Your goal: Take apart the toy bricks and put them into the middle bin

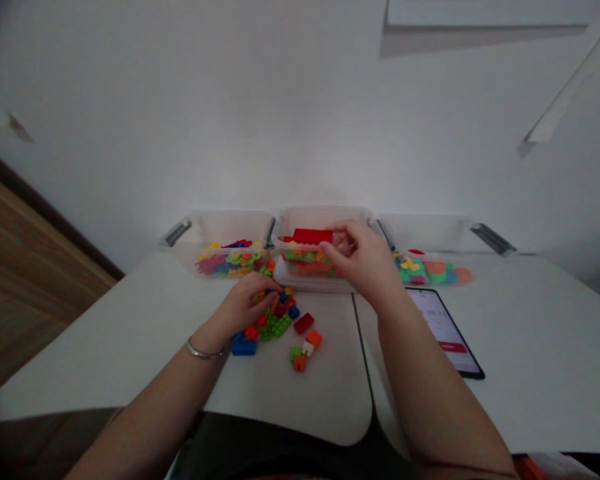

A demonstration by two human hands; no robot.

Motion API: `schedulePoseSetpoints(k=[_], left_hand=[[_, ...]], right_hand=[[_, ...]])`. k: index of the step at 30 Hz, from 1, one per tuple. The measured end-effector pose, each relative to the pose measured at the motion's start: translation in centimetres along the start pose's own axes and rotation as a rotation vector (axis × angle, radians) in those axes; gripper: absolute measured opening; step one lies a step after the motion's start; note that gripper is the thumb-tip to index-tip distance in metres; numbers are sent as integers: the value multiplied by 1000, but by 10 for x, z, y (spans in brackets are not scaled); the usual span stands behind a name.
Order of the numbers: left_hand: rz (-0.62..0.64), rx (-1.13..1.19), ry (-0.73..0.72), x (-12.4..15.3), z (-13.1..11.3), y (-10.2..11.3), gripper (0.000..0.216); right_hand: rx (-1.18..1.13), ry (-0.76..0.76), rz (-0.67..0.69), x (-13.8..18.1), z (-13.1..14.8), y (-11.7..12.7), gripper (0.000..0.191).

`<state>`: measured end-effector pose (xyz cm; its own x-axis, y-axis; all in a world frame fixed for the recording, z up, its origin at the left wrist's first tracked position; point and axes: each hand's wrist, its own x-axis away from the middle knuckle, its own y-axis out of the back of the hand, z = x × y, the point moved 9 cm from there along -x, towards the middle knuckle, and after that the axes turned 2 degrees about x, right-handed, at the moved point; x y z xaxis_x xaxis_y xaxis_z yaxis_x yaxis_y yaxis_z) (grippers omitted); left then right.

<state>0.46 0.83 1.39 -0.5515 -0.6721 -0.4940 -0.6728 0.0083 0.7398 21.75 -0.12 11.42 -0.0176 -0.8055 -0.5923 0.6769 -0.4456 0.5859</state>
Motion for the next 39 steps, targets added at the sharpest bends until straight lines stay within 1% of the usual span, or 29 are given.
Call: schedulePoseSetpoints(k=[2, 4, 6, 9, 13, 17, 23, 25, 28, 30, 31, 32, 34, 37, 39], left_hand=[[29, -19, -10, -1, -2, -3, 15], [52, -36, -21, -1, -3, -5, 16], [77, -49, -28, -1, -4, -9, 16], [107, -47, -27, -2, -3, -14, 15], [126, -49, -21, -3, -2, -21, 17], [136, -49, -21, -4, -1, -24, 17], [159, -70, -11, -2, 1, -24, 16], [162, -78, -4, -1, 3, -24, 16], [149, -89, 19, -1, 6, -22, 17], [144, -92, 30, -1, 9, -22, 17], [145, -93, 34, -1, 9, -22, 17], [145, -94, 36, 0, 10, -22, 17], [147, -97, 39, 0, 10, -23, 16], [159, -97, 42, 0, 9, -23, 16], [172, -95, 47, 0, 10, -24, 16]], right_hand=[[82, -57, -154, -4, -17, 26, 26], [170, -109, -237, -6, -34, 41, 28], [239, -180, -244, -7, -54, 45, 29], [272, -269, -207, -7, -80, 41, 30], [307, -316, -191, -7, -98, 34, 34], [389, -258, -171, -8, -95, 29, 34], [511, -176, -81, -8, -75, 21, 31], [494, -157, -66, -7, -64, 23, 30], [375, -75, -53, -7, -39, 27, 29], [255, 3, 21, -5, -21, 21, 28], [198, 45, 87, -3, -12, 15, 27], [152, 91, 172, 0, -4, 6, 26], [109, 179, 389, 10, 10, -20, 23], [179, 254, 710, 31, 16, -63, 21], [263, 262, 831, 42, 13, -86, 25]])
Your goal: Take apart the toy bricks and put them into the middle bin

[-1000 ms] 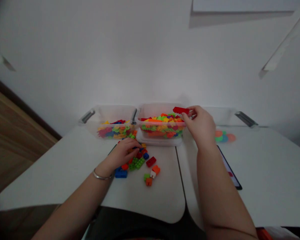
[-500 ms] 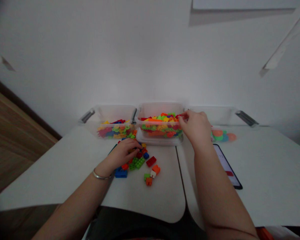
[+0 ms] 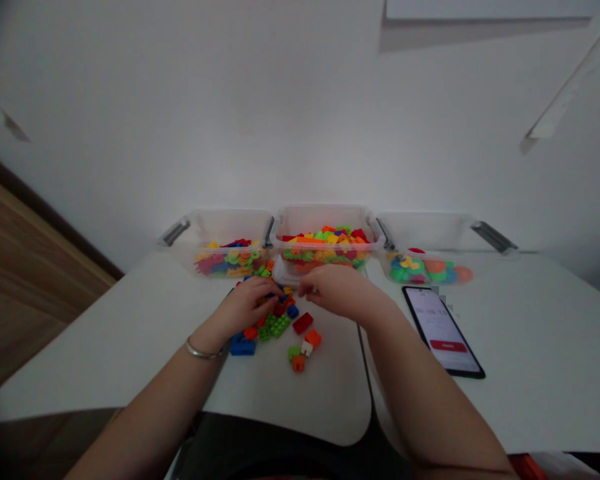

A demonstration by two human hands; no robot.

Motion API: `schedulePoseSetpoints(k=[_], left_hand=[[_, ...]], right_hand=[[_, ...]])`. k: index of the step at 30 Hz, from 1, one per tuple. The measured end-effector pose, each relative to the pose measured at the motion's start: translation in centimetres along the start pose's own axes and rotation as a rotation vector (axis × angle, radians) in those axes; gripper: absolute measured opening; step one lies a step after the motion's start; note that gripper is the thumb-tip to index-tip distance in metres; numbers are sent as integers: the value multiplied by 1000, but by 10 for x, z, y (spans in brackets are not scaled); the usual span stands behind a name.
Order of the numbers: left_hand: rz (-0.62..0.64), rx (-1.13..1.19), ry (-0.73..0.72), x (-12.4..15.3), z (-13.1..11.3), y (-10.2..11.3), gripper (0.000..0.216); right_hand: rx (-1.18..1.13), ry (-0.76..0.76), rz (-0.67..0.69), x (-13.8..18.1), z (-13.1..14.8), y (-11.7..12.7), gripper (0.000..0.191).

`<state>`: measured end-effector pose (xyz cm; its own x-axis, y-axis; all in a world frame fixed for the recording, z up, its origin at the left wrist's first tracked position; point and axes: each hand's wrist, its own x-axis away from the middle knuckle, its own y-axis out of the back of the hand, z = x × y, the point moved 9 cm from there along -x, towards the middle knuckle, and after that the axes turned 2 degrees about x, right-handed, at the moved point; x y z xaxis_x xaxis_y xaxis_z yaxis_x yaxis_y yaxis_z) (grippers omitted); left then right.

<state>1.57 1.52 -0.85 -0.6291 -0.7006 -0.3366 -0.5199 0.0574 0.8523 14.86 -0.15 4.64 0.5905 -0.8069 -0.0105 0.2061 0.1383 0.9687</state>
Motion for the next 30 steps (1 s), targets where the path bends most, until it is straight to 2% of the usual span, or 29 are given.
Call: schedulePoseSetpoints(k=[4, 9, 17, 22, 25, 28, 30], left_hand=[[34, 7, 6, 1, 3, -4, 15], [26, 10, -12, 2, 6, -5, 15], [52, 5, -39, 2, 4, -8, 14], [57, 5, -40, 3, 4, -7, 13], [53, -1, -41, 4, 3, -6, 13], [60, -5, -44, 5, 3, -6, 13], [64, -2, -35, 6, 5, -6, 14]], right_hand=[[107, -45, 179, -12, 4, -36, 28], [163, -107, 299, -12, 2, -58, 27], [168, -94, 304, -13, -2, -67, 21], [102, -32, 275, -16, 1, -63, 21], [-19, 16, 231, -17, 2, -52, 23], [-174, 99, 73, -15, 5, -27, 19], [-231, 124, -92, -10, 2, -4, 17]])
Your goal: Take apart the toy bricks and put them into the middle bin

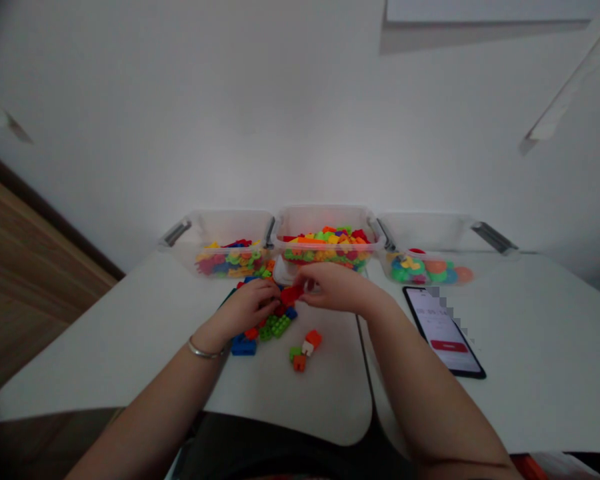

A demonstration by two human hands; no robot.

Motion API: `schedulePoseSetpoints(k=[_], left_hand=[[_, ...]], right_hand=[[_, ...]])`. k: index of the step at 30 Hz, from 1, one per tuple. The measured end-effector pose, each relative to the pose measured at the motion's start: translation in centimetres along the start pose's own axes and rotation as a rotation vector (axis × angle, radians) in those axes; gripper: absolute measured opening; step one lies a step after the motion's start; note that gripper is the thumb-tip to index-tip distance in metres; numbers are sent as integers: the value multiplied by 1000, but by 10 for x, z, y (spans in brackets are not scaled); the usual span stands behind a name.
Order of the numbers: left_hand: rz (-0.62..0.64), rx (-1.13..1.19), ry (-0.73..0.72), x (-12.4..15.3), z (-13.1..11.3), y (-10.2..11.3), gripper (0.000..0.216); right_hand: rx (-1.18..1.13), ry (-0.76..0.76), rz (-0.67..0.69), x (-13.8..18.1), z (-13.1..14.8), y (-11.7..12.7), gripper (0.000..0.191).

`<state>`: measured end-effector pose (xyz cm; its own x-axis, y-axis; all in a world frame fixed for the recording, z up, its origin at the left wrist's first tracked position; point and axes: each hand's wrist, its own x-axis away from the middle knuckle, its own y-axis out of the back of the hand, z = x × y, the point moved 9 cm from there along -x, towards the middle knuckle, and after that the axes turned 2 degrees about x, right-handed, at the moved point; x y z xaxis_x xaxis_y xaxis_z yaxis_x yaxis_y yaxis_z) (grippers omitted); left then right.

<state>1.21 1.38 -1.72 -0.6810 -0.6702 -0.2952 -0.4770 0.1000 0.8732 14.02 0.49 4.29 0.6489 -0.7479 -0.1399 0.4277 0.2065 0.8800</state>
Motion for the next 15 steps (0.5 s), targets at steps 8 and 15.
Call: schedulePoseSetpoints(k=[8, 15], left_hand=[[3, 23, 8, 6, 1, 2, 16], [15, 11, 29, 5, 2, 3, 16]], right_hand=[[110, -116, -1033, 60, -22, 99, 23], [354, -529, -1254, 82, -69, 102, 26]])
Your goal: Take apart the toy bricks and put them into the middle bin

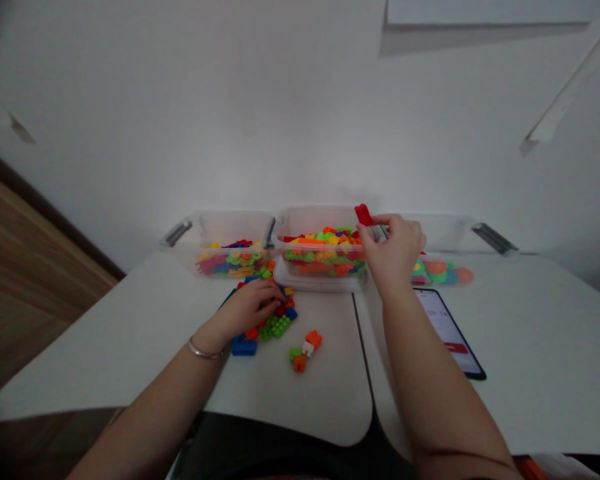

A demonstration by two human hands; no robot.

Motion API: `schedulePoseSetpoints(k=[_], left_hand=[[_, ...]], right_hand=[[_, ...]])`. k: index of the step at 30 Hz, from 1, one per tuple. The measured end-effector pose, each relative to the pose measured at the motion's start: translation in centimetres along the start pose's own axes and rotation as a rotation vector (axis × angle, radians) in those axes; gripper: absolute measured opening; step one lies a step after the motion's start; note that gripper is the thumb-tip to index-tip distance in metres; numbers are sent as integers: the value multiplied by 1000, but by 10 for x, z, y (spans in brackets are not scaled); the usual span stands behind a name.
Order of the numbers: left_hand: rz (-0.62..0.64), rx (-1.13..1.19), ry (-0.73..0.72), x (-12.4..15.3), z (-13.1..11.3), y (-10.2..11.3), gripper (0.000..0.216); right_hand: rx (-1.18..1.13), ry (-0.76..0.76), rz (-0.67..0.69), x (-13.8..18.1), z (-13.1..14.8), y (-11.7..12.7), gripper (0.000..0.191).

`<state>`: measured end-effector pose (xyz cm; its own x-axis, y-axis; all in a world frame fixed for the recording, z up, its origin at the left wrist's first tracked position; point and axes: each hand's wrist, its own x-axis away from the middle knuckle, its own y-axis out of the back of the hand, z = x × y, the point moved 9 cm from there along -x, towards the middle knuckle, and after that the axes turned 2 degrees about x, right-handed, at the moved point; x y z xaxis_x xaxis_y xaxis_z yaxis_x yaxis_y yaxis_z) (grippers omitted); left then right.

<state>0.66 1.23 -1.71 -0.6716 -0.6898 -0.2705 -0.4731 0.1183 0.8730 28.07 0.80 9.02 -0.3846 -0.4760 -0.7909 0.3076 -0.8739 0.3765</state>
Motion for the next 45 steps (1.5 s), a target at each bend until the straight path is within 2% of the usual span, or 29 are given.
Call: schedulePoseSetpoints(k=[2, 5, 12, 17, 20, 23, 26, 28, 30, 34, 35, 41, 45], left_hand=[[-1, 0, -3, -1, -1, 1, 16], [-1, 7, -14, -2, -3, 1, 18], [8, 4, -29, -3, -4, -1, 18], [0, 4, -20, -3, -5, 1, 17], [6, 1, -21, -4, -5, 2, 18], [-8, 1, -19, -4, -3, 2, 18], [-14, 1, -22, -4, -2, 0, 17], [-20, -3, -17, -4, -1, 0, 16], [-27, -8, -7, -4, 0, 0, 16], [-35, -22, 4, -5, 1, 2, 17], [-40, -26, 5, -6, 1, 2, 17], [-40, -58, -8, -8, 0, 1, 17], [-29, -66, 6, -9, 0, -1, 16]], right_hand=[[64, -33, 65, 1, -8, -11, 27], [36, -40, 154, 3, -14, -24, 27], [12, 29, 186, 3, -8, -26, 28], [106, 79, 312, 7, -2, -36, 37], [120, 135, 372, 10, 7, -41, 43], [77, 211, 319, 9, 24, -31, 45], [-32, 293, 303, 11, 46, -18, 38], [-115, 323, 351, 14, 60, -13, 34], [-200, 353, 484, 23, 74, -17, 31], [-302, 459, 1032, 69, 98, -46, 26], [-284, 480, 1128, 80, 99, -52, 24], [-53, 586, 1320, 120, 93, -77, 27], [35, 626, 1343, 133, 89, -84, 35]])
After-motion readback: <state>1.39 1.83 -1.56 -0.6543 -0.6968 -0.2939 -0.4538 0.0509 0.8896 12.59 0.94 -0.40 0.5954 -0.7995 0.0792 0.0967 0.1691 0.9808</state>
